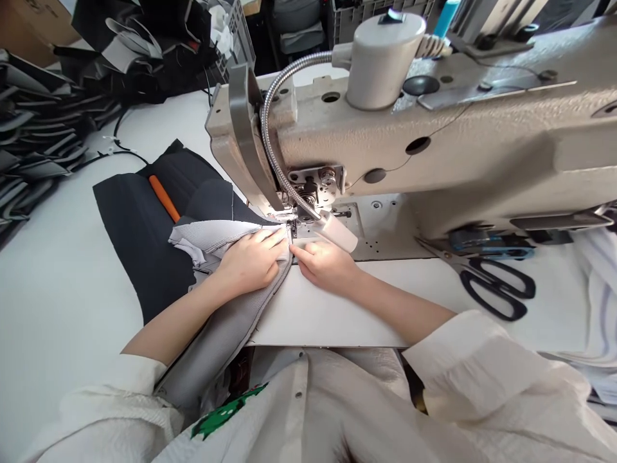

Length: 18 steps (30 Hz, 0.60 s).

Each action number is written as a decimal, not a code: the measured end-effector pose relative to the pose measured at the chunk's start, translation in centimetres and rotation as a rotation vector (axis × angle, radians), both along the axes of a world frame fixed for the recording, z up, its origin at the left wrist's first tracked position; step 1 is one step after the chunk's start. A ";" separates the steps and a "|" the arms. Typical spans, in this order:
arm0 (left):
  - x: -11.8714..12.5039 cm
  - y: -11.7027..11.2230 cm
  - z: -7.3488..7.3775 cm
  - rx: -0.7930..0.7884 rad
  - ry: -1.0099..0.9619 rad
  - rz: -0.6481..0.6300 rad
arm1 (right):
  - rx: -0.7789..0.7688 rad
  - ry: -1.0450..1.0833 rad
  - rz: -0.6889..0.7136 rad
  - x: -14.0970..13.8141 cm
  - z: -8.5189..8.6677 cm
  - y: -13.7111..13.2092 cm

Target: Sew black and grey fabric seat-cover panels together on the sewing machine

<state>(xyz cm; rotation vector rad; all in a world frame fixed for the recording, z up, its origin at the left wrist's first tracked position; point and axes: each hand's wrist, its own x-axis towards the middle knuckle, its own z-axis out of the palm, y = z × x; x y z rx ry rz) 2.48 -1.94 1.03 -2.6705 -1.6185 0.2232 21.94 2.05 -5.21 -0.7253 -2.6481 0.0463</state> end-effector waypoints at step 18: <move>0.3 1.5 -0.6 0.041 -0.002 -0.030 | 0.021 -0.044 -0.106 0.1 0.5 -0.4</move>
